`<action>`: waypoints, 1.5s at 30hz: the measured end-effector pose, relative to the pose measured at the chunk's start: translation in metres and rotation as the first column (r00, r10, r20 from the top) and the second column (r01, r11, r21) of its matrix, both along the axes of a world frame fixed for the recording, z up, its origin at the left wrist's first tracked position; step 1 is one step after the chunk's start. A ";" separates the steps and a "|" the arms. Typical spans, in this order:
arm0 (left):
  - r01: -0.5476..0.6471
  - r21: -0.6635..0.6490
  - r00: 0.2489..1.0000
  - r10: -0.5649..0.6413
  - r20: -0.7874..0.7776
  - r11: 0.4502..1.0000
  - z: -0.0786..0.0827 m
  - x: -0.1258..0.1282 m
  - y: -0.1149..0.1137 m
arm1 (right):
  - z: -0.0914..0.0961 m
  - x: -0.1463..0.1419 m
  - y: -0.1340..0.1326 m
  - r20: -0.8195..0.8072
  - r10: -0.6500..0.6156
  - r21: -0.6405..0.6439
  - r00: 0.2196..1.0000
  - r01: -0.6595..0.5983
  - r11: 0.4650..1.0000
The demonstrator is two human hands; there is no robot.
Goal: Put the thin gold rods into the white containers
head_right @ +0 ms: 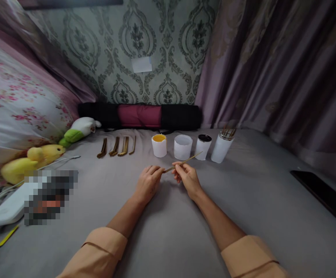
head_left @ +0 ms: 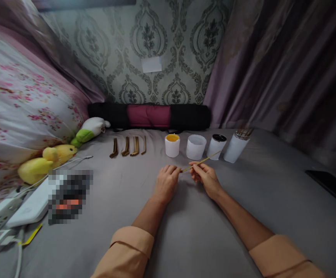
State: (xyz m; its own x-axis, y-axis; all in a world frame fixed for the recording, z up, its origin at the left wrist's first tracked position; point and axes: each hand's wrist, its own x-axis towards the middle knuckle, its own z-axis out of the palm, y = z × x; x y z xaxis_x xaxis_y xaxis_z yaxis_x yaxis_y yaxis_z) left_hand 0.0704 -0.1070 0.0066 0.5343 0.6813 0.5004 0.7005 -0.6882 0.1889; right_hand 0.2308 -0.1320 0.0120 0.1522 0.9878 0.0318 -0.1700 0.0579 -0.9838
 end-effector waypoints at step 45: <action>0.340 -0.666 0.657 0.339 0.673 0.663 -0.004 0.012 0.003 | -0.008 0.004 0.005 0.005 -0.121 -0.011 0.993 0.121 0.993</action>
